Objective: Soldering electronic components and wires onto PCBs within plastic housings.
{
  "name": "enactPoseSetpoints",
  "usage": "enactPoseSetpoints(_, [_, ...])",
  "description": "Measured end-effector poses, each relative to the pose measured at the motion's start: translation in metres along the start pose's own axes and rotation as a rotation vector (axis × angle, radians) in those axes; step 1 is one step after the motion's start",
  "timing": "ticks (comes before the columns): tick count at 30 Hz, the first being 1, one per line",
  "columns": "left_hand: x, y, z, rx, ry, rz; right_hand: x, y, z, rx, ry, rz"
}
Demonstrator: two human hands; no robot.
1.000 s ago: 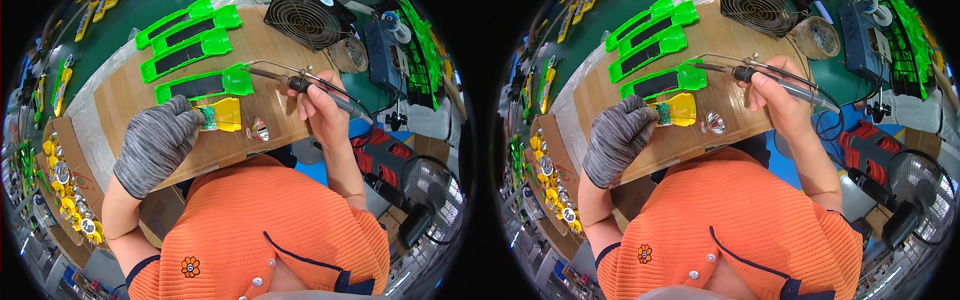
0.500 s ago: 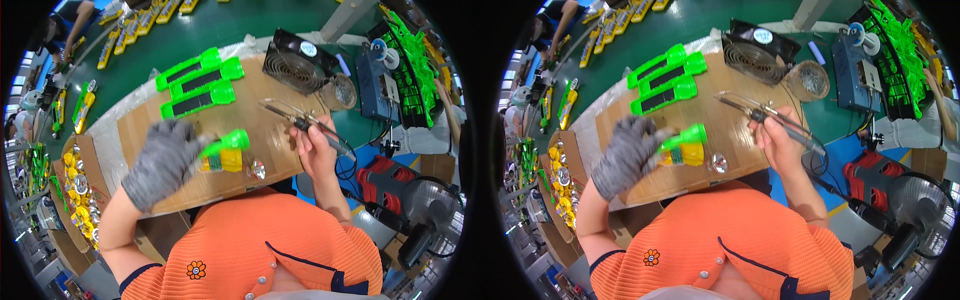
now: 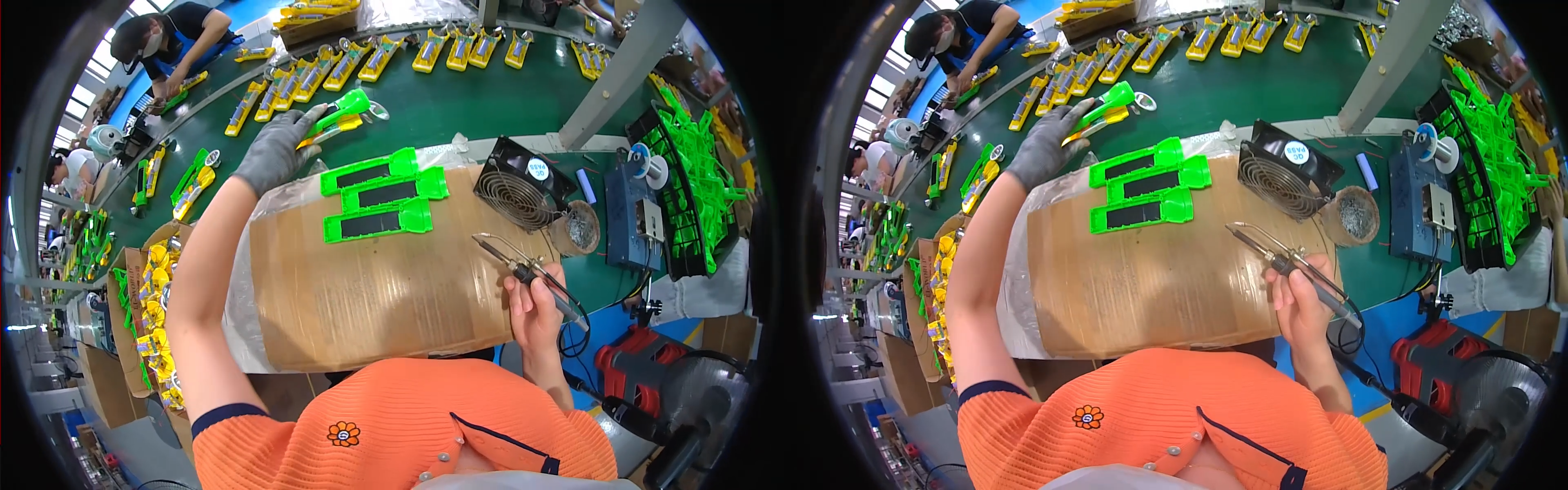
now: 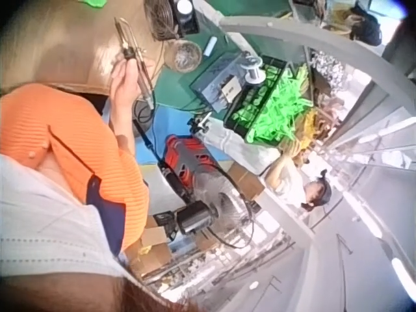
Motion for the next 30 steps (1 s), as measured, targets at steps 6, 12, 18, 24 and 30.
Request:
enactPoseSetpoints(6, [-0.018,0.008,0.032,0.132,-0.249,0.385,-0.002,0.000,-0.001,0.016,-0.006,-0.006])
enactPoseSetpoints(12, [0.002,0.110,-0.016,-0.216,-0.270,-0.084,0.000,0.002,0.003,-0.012,0.061,0.000])
enactPoseSetpoints(18, [0.033,0.126,-0.054,-0.235,-0.300,-0.116,0.004,0.005,-0.001,0.028,0.059,-0.007])
enactPoseSetpoints(24, [0.028,-0.009,-0.018,0.465,-0.055,-0.055,0.004,0.006,0.001,0.018,0.053,-0.023])
enactPoseSetpoints(30, [-0.100,-0.193,-0.006,0.733,-0.202,0.398,-0.002,0.009,0.002,0.059,0.074,-0.066])
Point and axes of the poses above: each hand's wrist, its own z-axis towards the middle knuckle, its own x-axis out of the back of the hand, y = z × x, the point moved 1 cm from there along z, towards the middle knuckle, and after that the axes turned 14 degrees about z, right-handed, at the moved point
